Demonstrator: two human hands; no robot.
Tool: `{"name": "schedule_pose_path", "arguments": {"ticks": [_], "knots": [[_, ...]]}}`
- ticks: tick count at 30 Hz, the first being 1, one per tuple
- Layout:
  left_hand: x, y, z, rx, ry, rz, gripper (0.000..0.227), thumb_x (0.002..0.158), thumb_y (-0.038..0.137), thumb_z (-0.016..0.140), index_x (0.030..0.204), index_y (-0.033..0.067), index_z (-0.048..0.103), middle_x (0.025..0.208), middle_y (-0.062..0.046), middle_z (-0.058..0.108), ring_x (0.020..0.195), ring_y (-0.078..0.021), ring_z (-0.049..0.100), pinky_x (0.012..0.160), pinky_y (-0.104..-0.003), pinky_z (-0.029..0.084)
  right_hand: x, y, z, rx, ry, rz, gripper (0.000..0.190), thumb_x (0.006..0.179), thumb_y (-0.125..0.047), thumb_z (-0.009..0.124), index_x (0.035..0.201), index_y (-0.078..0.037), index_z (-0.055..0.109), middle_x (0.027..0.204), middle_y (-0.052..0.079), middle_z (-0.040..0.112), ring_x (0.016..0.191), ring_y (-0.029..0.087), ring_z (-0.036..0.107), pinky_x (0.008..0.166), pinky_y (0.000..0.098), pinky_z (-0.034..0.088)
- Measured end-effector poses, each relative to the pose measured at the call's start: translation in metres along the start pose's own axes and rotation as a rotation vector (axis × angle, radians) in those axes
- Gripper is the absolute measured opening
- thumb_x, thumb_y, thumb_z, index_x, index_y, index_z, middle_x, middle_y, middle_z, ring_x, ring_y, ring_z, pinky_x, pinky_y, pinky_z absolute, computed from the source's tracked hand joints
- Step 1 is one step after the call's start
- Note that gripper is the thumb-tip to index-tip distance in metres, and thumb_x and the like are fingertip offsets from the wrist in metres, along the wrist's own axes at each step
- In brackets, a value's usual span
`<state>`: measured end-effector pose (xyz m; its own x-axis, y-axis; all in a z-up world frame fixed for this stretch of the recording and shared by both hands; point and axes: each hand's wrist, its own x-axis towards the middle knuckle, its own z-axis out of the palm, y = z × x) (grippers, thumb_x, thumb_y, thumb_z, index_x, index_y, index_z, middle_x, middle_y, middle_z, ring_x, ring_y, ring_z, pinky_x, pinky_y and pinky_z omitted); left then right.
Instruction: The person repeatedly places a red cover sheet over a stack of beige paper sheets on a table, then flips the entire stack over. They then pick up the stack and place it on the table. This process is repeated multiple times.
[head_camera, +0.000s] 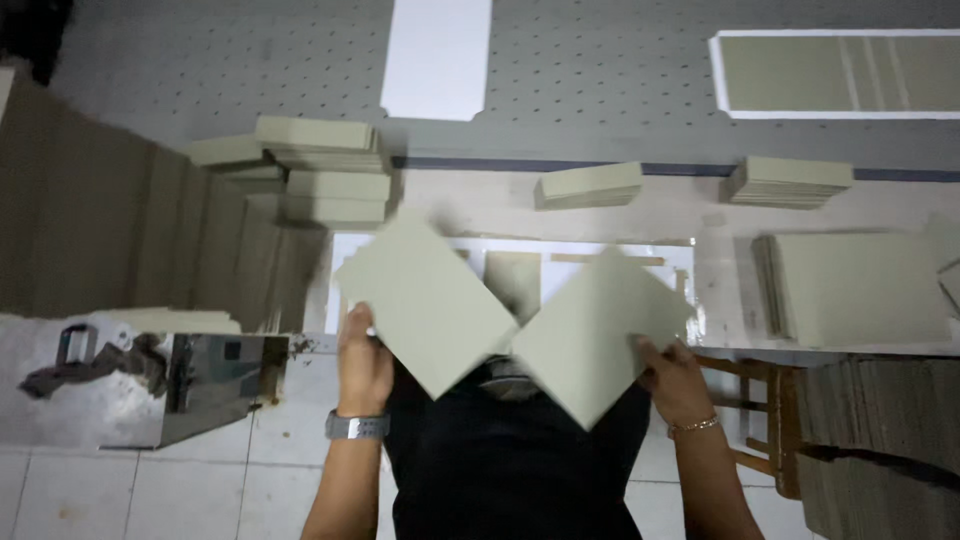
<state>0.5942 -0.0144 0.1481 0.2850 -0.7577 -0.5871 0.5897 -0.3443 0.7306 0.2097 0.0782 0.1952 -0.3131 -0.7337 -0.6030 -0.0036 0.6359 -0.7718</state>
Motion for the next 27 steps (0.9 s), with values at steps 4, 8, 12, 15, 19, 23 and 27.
{"name": "schedule_pose_path", "arguments": {"ticks": [4, 8, 12, 15, 19, 23, 27], "knots": [[0.044, -0.052, -0.105, -0.062, 0.149, 0.004, 0.010, 0.115, 0.030, 0.065, 0.114, 0.0202, 0.065, 0.106, 0.005, 0.059, 0.100, -0.0178, 0.064, 0.109, -0.036, 0.059, 0.016, 0.053, 0.014, 0.094, 0.063, 0.038, 0.047, 0.105, -0.031, 0.079, 0.143, -0.005, 0.069, 0.136, 0.021, 0.070, 0.124, 0.034, 0.067, 0.106, 0.0505, 0.056], [0.063, -0.094, -0.122, -0.141, 0.247, 0.032, 0.014, 0.112, 0.026, 0.070, 0.106, 0.0193, 0.059, 0.096, 0.004, 0.057, 0.092, -0.0154, 0.063, 0.100, -0.034, 0.065, 0.039, 0.094, 0.027, 0.259, 0.184, 0.068, 0.041, 0.105, -0.030, 0.081, 0.135, -0.004, 0.070, 0.124, 0.017, 0.069, 0.117, 0.029, 0.067, 0.103, 0.0455, 0.060], [0.073, -0.121, -0.112, -0.135, 0.259, 0.037, 0.020, 0.111, 0.025, 0.071, 0.097, 0.0174, 0.060, 0.087, 0.003, 0.057, 0.089, -0.0140, 0.065, 0.099, -0.034, 0.067, 0.064, 0.129, 0.026, 0.435, 0.328, 0.099, 0.036, 0.106, -0.030, 0.083, 0.126, -0.003, 0.070, 0.113, 0.013, 0.069, 0.110, 0.023, 0.067, 0.099, 0.0405, 0.063], [0.079, -0.130, -0.109, -0.113, 0.272, 0.012, 0.022, 0.110, 0.025, 0.073, 0.095, 0.0182, 0.059, 0.086, 0.003, 0.056, 0.089, -0.0146, 0.066, 0.098, -0.034, 0.068, 0.083, 0.152, 0.022, 0.556, 0.426, 0.119, 0.033, 0.106, -0.029, 0.084, 0.120, -0.003, 0.071, 0.105, 0.010, 0.068, 0.105, 0.019, 0.067, 0.097, 0.0372, 0.066], [0.050, -0.108, -0.083, -0.040, 0.329, 0.037, 0.030, 0.108, 0.025, 0.074, 0.089, 0.0197, 0.052, 0.085, 0.005, 0.050, 0.084, -0.0108, 0.060, 0.088, -0.027, 0.067, 0.067, 0.119, 0.036, 0.495, 0.429, 0.123, 0.039, 0.103, -0.036, 0.088, 0.115, -0.003, 0.070, 0.100, 0.012, 0.066, 0.100, 0.022, 0.067, 0.092, 0.0375, 0.069], [0.039, -0.095, -0.069, 0.035, 0.351, 0.060, 0.031, 0.106, 0.023, 0.077, 0.089, 0.0172, 0.052, 0.087, 0.003, 0.048, 0.084, -0.0125, 0.059, 0.088, -0.032, 0.068, 0.053, 0.091, 0.049, 0.468, 0.489, 0.154, 0.045, 0.105, -0.034, 0.084, 0.118, 0.005, 0.067, 0.102, 0.016, 0.063, 0.102, 0.022, 0.067, 0.093, 0.0372, 0.071], [0.040, -0.096, -0.069, 0.065, 0.360, 0.070, 0.030, 0.106, 0.020, 0.077, 0.089, 0.0134, 0.054, 0.088, 0.000, 0.046, 0.082, -0.0148, 0.058, 0.087, -0.036, 0.070, 0.047, 0.083, 0.050, 0.522, 0.478, 0.145, 0.039, 0.104, -0.030, 0.084, 0.118, 0.004, 0.070, 0.107, 0.016, 0.058, 0.107, 0.026, 0.064, 0.099, 0.0435, 0.072]]}}
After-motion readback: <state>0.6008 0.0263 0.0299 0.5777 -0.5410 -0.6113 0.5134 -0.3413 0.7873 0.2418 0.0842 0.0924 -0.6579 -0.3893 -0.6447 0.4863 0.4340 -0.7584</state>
